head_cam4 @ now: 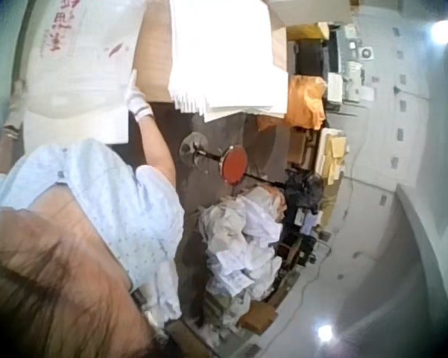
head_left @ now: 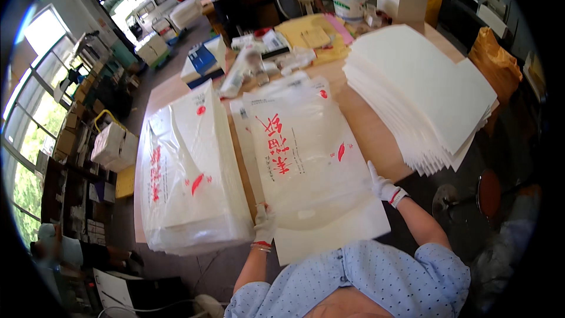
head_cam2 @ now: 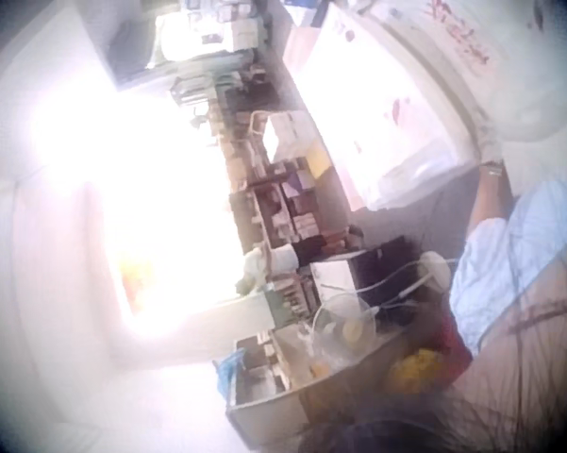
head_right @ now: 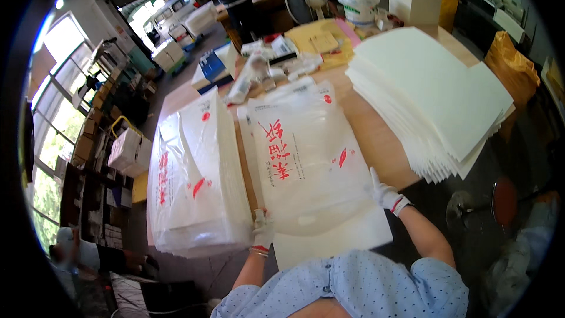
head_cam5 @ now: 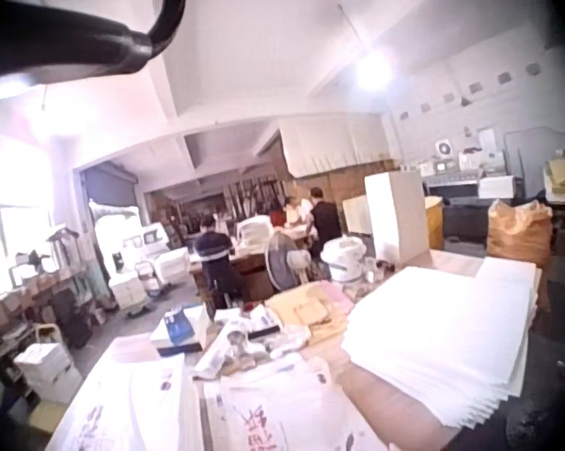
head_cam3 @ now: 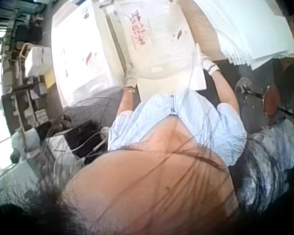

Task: The person repeatedly picks up white rectangular sheets from a stack on the table and places them into white plastic bags with red text. The person continues this one-by-one packing process throughout the clip, handling the sheets and bags with gloved hands.

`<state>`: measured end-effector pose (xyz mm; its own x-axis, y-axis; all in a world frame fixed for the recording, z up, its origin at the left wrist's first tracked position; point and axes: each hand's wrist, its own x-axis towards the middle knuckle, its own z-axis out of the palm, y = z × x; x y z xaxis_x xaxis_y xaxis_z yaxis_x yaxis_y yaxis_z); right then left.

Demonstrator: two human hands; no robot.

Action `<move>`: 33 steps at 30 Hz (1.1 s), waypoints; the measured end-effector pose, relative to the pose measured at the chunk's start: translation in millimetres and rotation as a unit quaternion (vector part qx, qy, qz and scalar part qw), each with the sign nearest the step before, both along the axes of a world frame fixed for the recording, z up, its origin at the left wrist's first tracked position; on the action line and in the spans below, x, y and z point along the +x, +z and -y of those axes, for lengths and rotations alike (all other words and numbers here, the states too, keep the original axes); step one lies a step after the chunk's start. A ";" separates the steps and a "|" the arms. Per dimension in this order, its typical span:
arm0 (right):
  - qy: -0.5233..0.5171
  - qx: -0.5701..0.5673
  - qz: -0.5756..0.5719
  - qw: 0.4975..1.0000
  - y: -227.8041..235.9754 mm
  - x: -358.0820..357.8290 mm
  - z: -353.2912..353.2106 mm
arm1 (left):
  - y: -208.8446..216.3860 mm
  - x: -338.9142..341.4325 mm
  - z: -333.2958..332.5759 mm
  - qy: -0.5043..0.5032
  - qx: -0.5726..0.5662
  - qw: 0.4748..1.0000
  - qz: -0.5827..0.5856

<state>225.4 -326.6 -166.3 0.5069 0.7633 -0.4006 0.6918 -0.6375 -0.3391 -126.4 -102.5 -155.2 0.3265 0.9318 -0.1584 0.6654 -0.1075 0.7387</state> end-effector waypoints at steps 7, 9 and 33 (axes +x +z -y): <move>-0.011 0.182 -0.090 0.979 66.8 -99.7 149.2 | -19.3 -121.9 145.3 -0.069 -0.134 0.971 0.185; 0.014 0.206 -0.086 0.975 60.9 -110.8 150.2 | -14.6 -109.6 148.5 -0.089 -0.066 0.977 0.183; -0.027 0.293 -0.752 0.591 118.1 -225.0 -180.4 | 240.9 -184.5 -70.9 0.201 0.568 0.730 0.322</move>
<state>0.4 -146.2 -48.3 -0.0558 0.9930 -0.1041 -0.6869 -0.1138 -0.7178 -310.9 -31.7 85.7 -0.3437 0.3828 0.8575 0.3657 -0.7865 0.4977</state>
